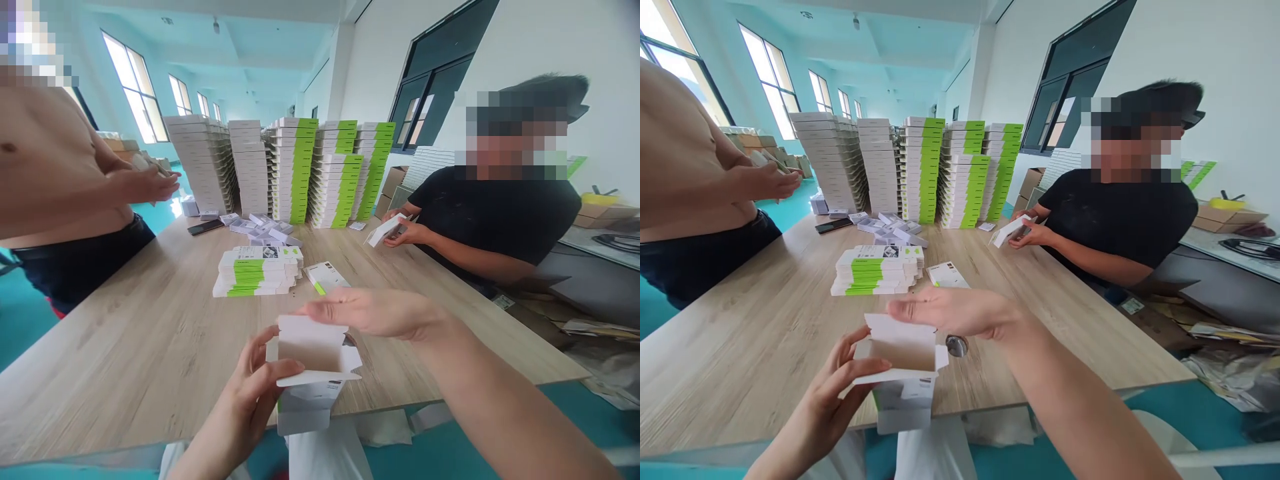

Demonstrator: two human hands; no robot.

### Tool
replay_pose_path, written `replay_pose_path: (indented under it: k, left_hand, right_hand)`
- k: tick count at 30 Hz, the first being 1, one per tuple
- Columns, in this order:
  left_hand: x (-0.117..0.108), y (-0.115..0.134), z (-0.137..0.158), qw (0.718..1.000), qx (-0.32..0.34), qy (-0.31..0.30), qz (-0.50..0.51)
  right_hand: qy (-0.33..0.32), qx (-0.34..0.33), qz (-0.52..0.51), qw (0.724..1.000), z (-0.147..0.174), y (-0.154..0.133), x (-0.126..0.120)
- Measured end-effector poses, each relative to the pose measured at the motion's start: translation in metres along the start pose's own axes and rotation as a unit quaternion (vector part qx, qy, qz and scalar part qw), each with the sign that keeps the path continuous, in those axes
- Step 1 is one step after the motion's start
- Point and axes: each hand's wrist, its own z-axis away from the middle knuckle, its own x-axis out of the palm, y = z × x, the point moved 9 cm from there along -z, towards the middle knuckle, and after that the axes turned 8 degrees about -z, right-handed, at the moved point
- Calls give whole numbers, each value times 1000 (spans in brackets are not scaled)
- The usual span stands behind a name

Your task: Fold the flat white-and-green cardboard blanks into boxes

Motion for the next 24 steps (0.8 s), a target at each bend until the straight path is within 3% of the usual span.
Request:
replay_pose_path:
  k: [5,8,16,21,24]
  left_hand:
    - [1,2,2,1000,20,0,24]
    - [3,1,6,999,36,4,34]
    - [7,-1,10,997,-4,73,28]
    - [9,-4,17,991,-33,128,21]
    - [9,-15,27,974,-50,189,112]
  right_hand:
    - [-114,11,145,983,9,-15,28]
    - [-129,37,182,974,12,-8,31]
    - [55,57,185,980,1,12,17]
    - [165,45,313,934,1,4,18]
    - [189,19,370,909,4,1,25]
